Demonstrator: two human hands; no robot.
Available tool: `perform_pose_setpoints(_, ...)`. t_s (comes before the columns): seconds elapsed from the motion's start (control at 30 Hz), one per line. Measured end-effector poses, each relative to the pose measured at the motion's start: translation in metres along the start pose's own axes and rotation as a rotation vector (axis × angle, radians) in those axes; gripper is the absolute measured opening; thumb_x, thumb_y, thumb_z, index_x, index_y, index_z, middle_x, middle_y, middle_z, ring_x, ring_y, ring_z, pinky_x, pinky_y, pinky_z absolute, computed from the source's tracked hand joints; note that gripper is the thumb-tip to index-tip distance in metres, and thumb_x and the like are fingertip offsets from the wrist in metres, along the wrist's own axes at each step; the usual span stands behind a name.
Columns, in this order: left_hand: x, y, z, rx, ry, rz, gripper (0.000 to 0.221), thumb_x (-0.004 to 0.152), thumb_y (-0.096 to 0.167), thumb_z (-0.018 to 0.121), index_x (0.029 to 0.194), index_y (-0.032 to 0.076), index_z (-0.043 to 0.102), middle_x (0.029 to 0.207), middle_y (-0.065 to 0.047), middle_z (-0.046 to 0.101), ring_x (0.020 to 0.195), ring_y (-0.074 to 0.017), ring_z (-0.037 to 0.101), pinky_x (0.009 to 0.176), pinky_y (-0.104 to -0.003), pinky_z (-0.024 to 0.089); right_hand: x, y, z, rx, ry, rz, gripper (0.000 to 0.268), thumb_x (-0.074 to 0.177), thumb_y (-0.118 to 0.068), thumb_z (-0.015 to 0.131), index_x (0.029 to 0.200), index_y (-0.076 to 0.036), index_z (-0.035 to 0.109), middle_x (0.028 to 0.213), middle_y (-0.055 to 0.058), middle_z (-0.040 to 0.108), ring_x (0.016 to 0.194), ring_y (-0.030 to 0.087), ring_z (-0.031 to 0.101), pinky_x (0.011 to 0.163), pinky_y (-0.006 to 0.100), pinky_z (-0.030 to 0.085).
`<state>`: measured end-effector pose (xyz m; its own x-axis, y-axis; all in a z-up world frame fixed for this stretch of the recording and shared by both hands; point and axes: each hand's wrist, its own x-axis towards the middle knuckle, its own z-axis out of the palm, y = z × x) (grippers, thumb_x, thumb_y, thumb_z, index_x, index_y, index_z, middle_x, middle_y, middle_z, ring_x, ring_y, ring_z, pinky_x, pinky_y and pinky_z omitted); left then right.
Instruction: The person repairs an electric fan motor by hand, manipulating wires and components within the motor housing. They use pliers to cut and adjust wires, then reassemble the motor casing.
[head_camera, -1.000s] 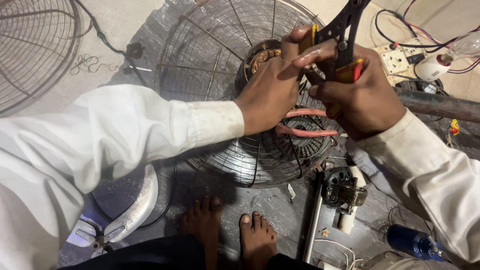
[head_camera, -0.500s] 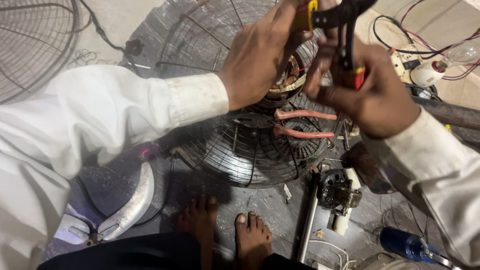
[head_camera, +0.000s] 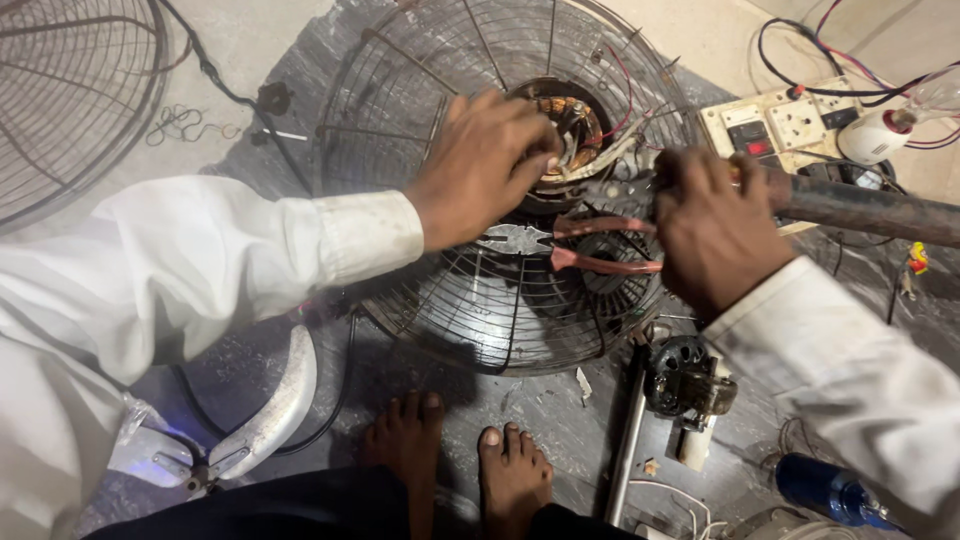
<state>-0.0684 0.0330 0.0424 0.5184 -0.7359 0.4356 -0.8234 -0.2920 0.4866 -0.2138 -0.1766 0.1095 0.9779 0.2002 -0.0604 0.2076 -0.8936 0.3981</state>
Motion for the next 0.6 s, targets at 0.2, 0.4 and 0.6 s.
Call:
perform_pose_setpoints(0.2, 0.013, 0.01, 0.007, 0.027, -0.142, -0.1, 0.016, 0.095, 0.02, 0.069, 0.094, 0.005, 0.076, 0.091, -0.008, 0.067, 0.095, -0.0232, 0.059, 0.097, -0.047, 0.042, 0.0, -0.002, 0.038, 0.04, 0.103, 0.072, 0.03, 0.092, -0.011, 0.052, 0.107, 0.008, 0.071, 0.139, 0.03, 0.049, 0.141, 0.045, 0.041, 0.114, 0.074, 0.025)
perform_pose_setpoints(0.4, 0.02, 0.007, 0.006, -0.04, -0.157, -0.128, 0.025, 0.097, 0.025, 0.069, 0.102, 0.002, 0.075, 0.092, -0.01, 0.068, 0.091, -0.0243, 0.065, 0.089, -0.047, 0.051, 0.013, -0.017, 0.038, -0.071, 0.085, 0.093, 0.03, 0.091, -0.016, 0.055, 0.103, 0.007, 0.071, 0.134, 0.029, 0.048, 0.137, 0.045, 0.042, 0.112, 0.078, 0.023)
perform_pose_setpoints(0.6, 0.019, 0.006, 0.007, -0.103, -0.093, -0.121, 0.017, 0.098, 0.017, 0.067, 0.096, 0.002, 0.075, 0.09, -0.01, 0.072, 0.084, -0.0252, 0.069, 0.086, -0.046, 0.054, 0.01, -0.017, 0.053, -0.071, 0.107, 0.082, 0.029, 0.094, -0.016, 0.054, 0.1, 0.006, 0.071, 0.134, 0.03, 0.049, 0.135, 0.044, 0.045, 0.112, 0.077, 0.023)
